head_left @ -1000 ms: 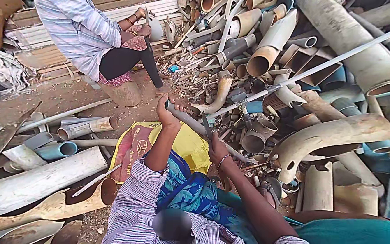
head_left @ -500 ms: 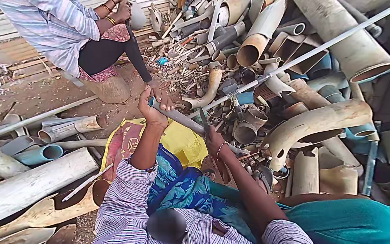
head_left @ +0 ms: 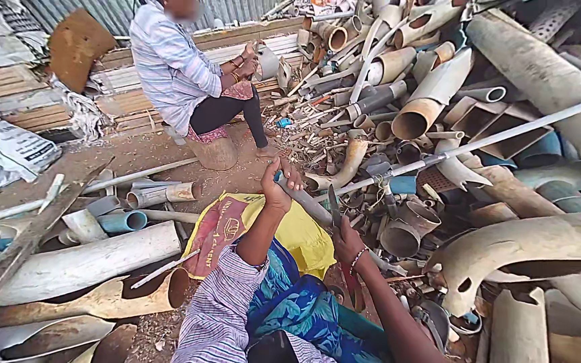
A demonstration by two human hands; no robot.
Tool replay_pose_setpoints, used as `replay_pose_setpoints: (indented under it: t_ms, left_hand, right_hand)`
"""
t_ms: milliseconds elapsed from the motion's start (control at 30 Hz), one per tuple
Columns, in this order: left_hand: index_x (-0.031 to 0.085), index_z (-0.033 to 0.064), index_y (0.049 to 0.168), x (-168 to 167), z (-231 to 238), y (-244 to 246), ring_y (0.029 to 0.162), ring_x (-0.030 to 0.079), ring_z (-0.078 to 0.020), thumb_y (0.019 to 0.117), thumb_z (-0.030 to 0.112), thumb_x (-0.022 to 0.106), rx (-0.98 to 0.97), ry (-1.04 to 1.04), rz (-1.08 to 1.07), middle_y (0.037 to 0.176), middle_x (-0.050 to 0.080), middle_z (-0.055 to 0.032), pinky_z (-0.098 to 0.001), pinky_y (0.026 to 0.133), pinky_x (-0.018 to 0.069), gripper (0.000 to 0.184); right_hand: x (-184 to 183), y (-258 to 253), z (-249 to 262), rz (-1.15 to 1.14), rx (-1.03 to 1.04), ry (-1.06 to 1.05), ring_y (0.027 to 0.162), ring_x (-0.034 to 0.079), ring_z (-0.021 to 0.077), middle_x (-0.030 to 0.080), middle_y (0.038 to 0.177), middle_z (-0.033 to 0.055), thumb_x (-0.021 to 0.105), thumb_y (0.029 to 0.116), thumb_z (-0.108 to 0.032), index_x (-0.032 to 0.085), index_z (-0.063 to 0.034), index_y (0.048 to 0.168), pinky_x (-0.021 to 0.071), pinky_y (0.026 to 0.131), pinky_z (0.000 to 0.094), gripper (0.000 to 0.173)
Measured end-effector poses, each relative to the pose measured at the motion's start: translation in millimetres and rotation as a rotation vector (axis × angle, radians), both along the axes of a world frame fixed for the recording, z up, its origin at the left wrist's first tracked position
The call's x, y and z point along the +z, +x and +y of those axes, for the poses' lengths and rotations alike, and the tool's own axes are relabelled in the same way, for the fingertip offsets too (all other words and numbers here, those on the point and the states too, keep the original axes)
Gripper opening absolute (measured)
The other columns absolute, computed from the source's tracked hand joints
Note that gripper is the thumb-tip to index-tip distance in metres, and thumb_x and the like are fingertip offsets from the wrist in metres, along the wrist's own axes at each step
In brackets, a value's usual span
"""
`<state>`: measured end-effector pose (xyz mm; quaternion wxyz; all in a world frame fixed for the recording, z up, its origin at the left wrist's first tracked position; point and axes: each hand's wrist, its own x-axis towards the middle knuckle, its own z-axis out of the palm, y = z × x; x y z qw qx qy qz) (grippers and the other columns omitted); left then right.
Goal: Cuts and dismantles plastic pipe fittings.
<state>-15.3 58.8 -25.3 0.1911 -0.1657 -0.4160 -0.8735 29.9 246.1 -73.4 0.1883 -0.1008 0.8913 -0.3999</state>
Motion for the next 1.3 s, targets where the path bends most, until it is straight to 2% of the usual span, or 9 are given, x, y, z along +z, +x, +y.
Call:
replay_pose_setpoints:
  t_ms: [100, 233, 700, 1033, 1100, 1133, 1200, 1267, 1300]
  left_hand:
    - [0.05, 0.0199, 0.061, 0.1, 1.6, 0.7, 0.039, 0.049, -0.007, 0.1062, 0.033, 0.018, 0.038, 0.027, -0.033, 0.047, 0.049, 0.0057, -0.0232, 0.045, 0.0467, 0.057]
    - [0.049, 0.0212, 0.06, 3.0, 3.3, 7.6, 0.039, 0.048, -0.0064, 0.1059, 0.036, 0.02, 0.04, -0.005, -0.05, 0.046, 0.048, 0.0056, -0.0218, 0.044, 0.0447, 0.056]
    - [0.047, 0.0208, 0.06, 6.7, 5.5, 7.2, 0.039, 0.047, -0.007, 0.1061, 0.033, 0.017, 0.08, 0.016, -0.102, 0.047, 0.046, 0.006, -0.0224, 0.045, 0.045, 0.056]
    - [0.046, 0.0196, 0.061, 6.0, 5.6, 2.3, 0.039, 0.047, -0.0087, 0.1064, 0.03, 0.013, 0.108, 0.07, -0.131, 0.047, 0.046, 0.0048, -0.024, 0.045, 0.0454, 0.057]
    - [0.047, 0.0193, 0.061, 5.1, 5.1, 1.3, 0.039, 0.047, -0.0088, 0.1062, 0.03, 0.014, 0.109, 0.065, -0.122, 0.047, 0.047, 0.0047, -0.0242, 0.044, 0.0455, 0.057]
    - [0.047, 0.0195, 0.061, 5.2, 4.9, 1.0, 0.039, 0.047, -0.0088, 0.1062, 0.03, 0.014, 0.112, 0.065, -0.119, 0.047, 0.047, 0.0046, -0.0242, 0.044, 0.0453, 0.056]
    - [0.046, 0.0199, 0.062, 4.6, 4.0, 0.2, 0.039, 0.047, -0.0087, 0.1067, 0.031, 0.014, 0.117, 0.058, -0.112, 0.047, 0.048, 0.0049, -0.024, 0.045, 0.0453, 0.057]
    - [0.046, 0.0203, 0.061, 2.3, 4.5, 2.1, 0.04, 0.048, -0.0088, 0.107, 0.032, 0.014, 0.119, 0.055, -0.12, 0.048, 0.048, 0.0048, -0.024, 0.045, 0.0453, 0.057]
    - [0.046, 0.0205, 0.061, 1.5, 4.9, 3.0, 0.04, 0.048, -0.0087, 0.1063, 0.032, 0.015, 0.117, 0.052, -0.121, 0.048, 0.048, 0.005, -0.0239, 0.045, 0.0456, 0.057]
  right_hand:
    - [-2.4, 1.6, -2.6, 0.034, -0.011, 0.036, 0.083, 0.069, 0.0342, 0.065, 0.1, 0.0255, 0.035, 0.1116, -0.014, 0.03, 0.0061, 0.149, 0.0551, 0.08, 0.0481, 0.043]
    - [-1.6, 3.0, -5.6, 0.05, -0.024, 0.096, 0.103, 0.069, 0.0418, 0.066, 0.11, 0.0296, 0.037, 0.1112, -0.014, 0.031, 0.0051, 0.149, 0.0508, 0.094, 0.0534, 0.043]
    - [-1.1, 3.3, -9.0, 0.045, -0.026, 0.172, 0.104, 0.069, 0.0419, 0.067, 0.111, 0.0287, 0.036, 0.1109, -0.015, 0.027, 0.0024, 0.152, 0.0516, 0.094, 0.0544, 0.046]
    - [-0.4, 1.7, -9.2, 0.039, -0.012, 0.196, 0.108, 0.068, 0.0426, 0.067, 0.115, 0.0287, 0.042, 0.1085, -0.013, 0.025, 0.0008, 0.155, 0.0503, 0.097, 0.0557, 0.051]
    - [-2.8, 0.6, -6.7, 0.016, -0.018, 0.107, 0.098, 0.07, 0.0393, 0.067, 0.11, 0.0281, 0.042, 0.1089, -0.013, 0.026, 0.0022, 0.153, 0.0528, 0.091, 0.0531, 0.05]
    - [-5.8, -0.3, -4.6, -0.007, -0.031, -0.002, 0.084, 0.07, 0.0336, 0.065, 0.103, 0.0252, 0.042, 0.1092, -0.012, 0.027, 0.0033, 0.152, 0.0555, 0.081, 0.0478, 0.048]
    - [-17.0, -2.4, -2.3, -0.153, -0.102, -0.411, 0.05, 0.056, 0.0142, 0.053, 0.081, 0.009, 0.038, 0.1093, -0.007, 0.025, 0.0016, 0.148, 0.0527, 0.05, 0.029, 0.042]
    - [-18.3, 0.1, -2.5, -0.38, -0.224, -0.754, 0.042, 0.049, 0.0099, 0.05, 0.072, 0.0029, 0.035, 0.1098, -0.005, 0.027, -0.0065, 0.143, 0.0483, 0.038, 0.0258, 0.035]
    - [-17.0, 1.6, -2.8, -0.407, -0.25, -0.785, 0.041, 0.048, 0.0096, 0.049, 0.072, 0.0026, 0.035, 0.1101, -0.006, 0.028, -0.0072, 0.142, 0.0478, 0.038, 0.0256, 0.032]
